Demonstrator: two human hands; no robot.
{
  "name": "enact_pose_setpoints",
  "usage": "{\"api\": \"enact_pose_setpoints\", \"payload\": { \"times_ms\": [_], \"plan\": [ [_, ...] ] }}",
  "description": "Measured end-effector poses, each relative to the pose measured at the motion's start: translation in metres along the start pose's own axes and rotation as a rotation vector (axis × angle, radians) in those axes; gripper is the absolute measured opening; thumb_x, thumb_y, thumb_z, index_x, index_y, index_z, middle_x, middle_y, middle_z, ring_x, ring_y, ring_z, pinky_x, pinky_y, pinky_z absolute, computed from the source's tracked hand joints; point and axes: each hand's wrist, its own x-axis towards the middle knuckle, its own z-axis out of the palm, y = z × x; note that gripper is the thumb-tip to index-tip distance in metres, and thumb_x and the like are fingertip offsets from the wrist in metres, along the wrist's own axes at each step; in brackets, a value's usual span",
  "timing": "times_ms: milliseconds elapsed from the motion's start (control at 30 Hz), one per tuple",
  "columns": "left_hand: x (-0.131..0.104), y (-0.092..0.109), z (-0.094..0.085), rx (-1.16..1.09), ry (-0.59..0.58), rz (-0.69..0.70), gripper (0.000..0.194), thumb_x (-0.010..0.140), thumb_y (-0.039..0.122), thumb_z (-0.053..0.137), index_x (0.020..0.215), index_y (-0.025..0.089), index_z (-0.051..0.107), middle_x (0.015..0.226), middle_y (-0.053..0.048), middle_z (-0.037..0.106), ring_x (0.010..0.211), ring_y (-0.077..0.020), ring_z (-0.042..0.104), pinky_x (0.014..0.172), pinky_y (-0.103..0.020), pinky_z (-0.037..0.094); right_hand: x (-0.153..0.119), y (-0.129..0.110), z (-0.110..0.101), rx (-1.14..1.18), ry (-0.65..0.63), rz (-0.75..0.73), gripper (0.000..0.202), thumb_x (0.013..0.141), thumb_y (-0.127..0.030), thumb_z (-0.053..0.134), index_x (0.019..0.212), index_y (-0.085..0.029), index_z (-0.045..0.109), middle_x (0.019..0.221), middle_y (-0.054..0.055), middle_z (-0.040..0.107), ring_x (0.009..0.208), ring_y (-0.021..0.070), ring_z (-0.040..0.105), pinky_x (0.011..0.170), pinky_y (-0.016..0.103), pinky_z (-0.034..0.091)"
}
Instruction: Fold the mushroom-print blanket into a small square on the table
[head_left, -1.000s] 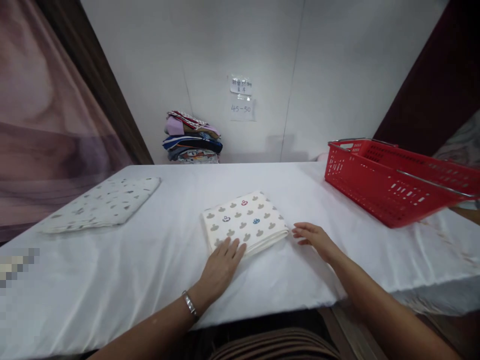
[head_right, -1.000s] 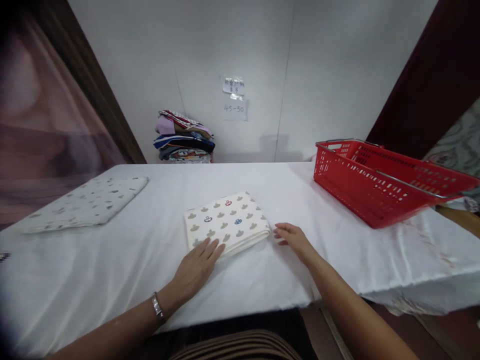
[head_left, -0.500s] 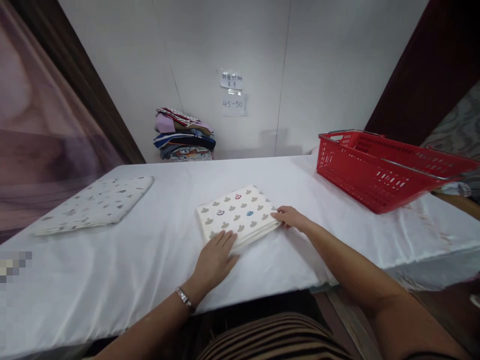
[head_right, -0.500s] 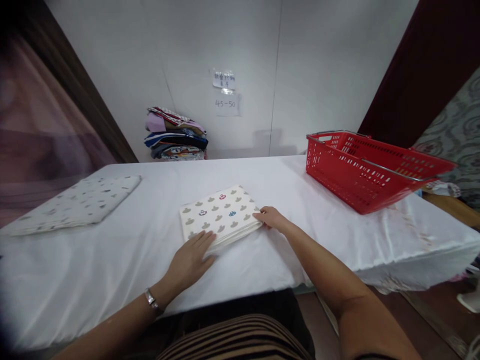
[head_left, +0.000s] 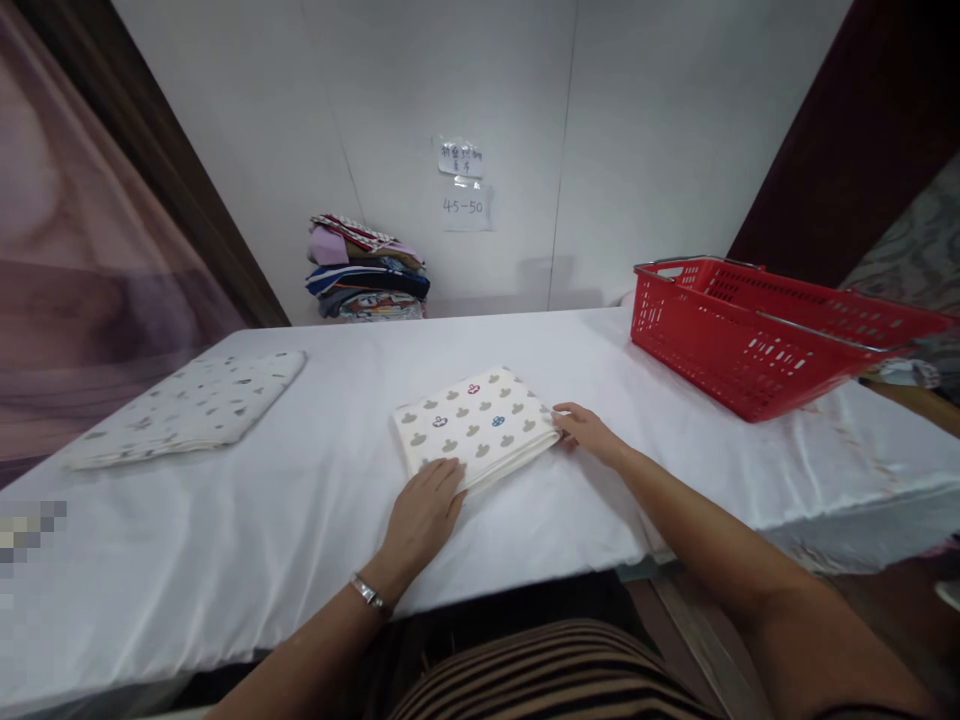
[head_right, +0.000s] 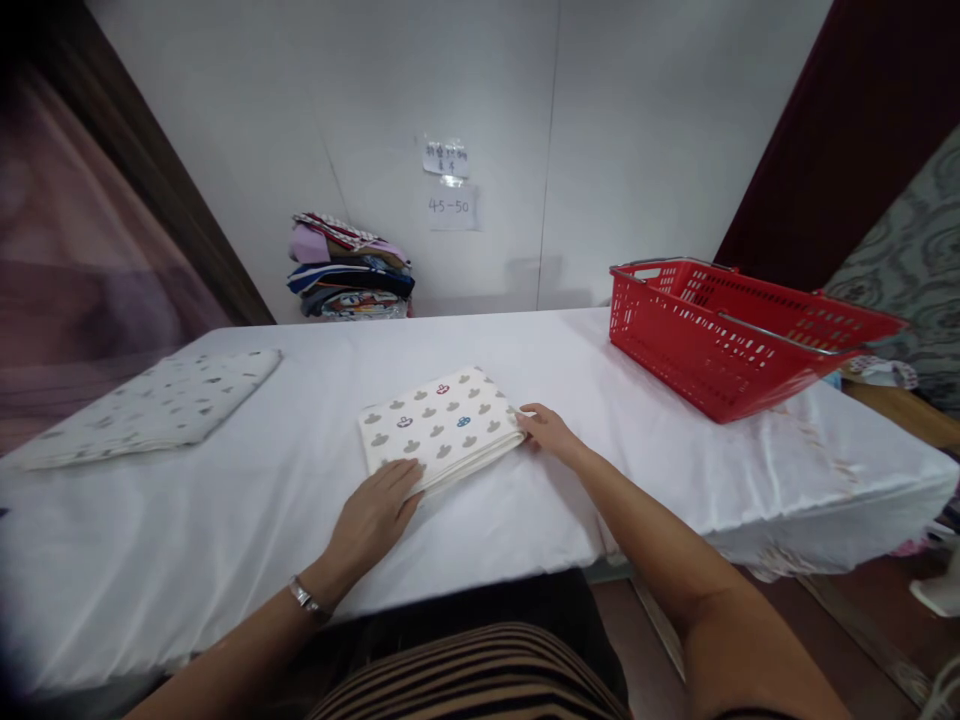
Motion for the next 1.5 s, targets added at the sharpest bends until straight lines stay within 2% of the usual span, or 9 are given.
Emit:
{"api": "enact_pose_setpoints", "payload": {
  "times_ms": [100,233,467,600,733,833,967,1233,1500],
  "plan": [
    [0.000,0.000,-0.009,-0.010,-0.029,-0.035,0.021,0.087,0.024,0.048,0.104,0.018,0.060,0.104,-0.009,0.063,0.097,-0.0235,0.056,0.082,-0.039,0.047,-0.011,0.006,-0.004,-0.123,-0.016,-0.174,0.045,0.074,-0.040,0.065,0.113,-0.024,0.051,0.103,0.003,0.058,0.074,0.0130,0.057,0.058,0.024,0.048],
    [0.002,0.001,-0.012,0.007,-0.047,-0.037,0.018,0.086,0.021,0.050,0.100,0.018,0.060,0.093,-0.008,0.061,0.087,-0.0220,0.055,0.074,-0.037,0.046,-0.014,0.012,0.001,-0.396,0.087,-0.370,0.030,0.075,-0.030,0.062,0.104,-0.023,0.058,0.098,0.002,0.058,0.075,0.0128,0.054,0.075,0.030,0.046],
    [0.002,-0.001,-0.006,-0.028,-0.015,-0.067,0.017,0.085,0.019,0.049,0.098,0.018,0.060,0.092,-0.007,0.061,0.088,-0.0216,0.055,0.077,-0.036,0.045,-0.013,0.008,0.007,-0.649,0.115,-0.470,0.020,0.081,-0.019,0.052,0.098,-0.023,0.062,0.098,0.003,0.058,0.081,0.0142,0.056,0.075,0.028,0.043],
    [0.002,-0.001,-0.009,-0.092,-0.028,-0.114,0.015,0.084,0.024,0.052,0.095,0.019,0.061,0.091,-0.006,0.060,0.084,-0.0204,0.055,0.073,-0.035,0.045,-0.014,0.008,0.004,-0.581,0.095,-0.496,0.022,0.079,-0.023,0.056,0.100,-0.023,0.062,0.096,0.003,0.059,0.084,0.0156,0.056,0.073,0.028,0.043],
    [0.009,0.001,-0.014,-0.182,-0.058,-0.166,0.020,0.087,0.036,0.051,0.093,0.020,0.062,0.089,-0.004,0.060,0.082,-0.0191,0.055,0.072,-0.034,0.045,-0.008,0.013,-0.002,-0.343,0.081,-0.370,0.022,0.078,-0.026,0.055,0.097,-0.020,0.064,0.092,0.004,0.063,0.082,0.0166,0.058,0.074,0.029,0.046],
    [0.022,0.005,-0.015,-0.230,-0.089,-0.175,0.019,0.088,0.032,0.049,0.094,0.020,0.063,0.090,-0.004,0.061,0.085,-0.0186,0.054,0.075,-0.033,0.044,-0.002,0.016,-0.004,-0.335,0.100,-0.350,0.019,0.078,-0.024,0.053,0.090,-0.019,0.067,0.091,0.005,0.066,0.084,0.0178,0.059,0.078,0.032,0.045],
    [0.055,0.020,-0.009,-0.276,-0.155,-0.101,0.017,0.087,0.024,0.049,0.095,0.021,0.064,0.092,-0.003,0.061,0.086,-0.0182,0.054,0.077,-0.032,0.044,0.003,0.016,-0.005,-0.413,0.034,-0.501,0.019,0.078,-0.021,0.054,0.089,-0.020,0.069,0.089,0.005,0.065,0.083,0.0174,0.059,0.075,0.030,0.045],
    [0.129,0.051,0.020,-0.231,-0.317,0.006,0.015,0.085,0.025,0.053,0.088,0.021,0.066,0.092,-0.004,0.063,0.091,-0.0201,0.056,0.073,-0.030,0.043,-0.003,0.016,-0.005,-0.360,0.005,-0.527,0.025,0.075,-0.016,0.053,0.094,-0.020,0.069,0.089,0.005,0.062,0.074,0.0141,0.057,0.065,0.026,0.046],
    [0.143,0.058,0.029,-0.072,-0.433,0.084,0.019,0.086,0.024,0.048,0.083,0.017,0.065,0.090,-0.008,0.063,0.090,-0.0217,0.058,0.072,-0.031,0.044,-0.004,0.017,-0.001,-0.351,0.042,-0.479,0.025,0.075,-0.014,0.054,0.094,-0.020,0.069,0.088,0.004,0.063,0.075,0.0136,0.057,0.066,0.025,0.046]
  ]
}}
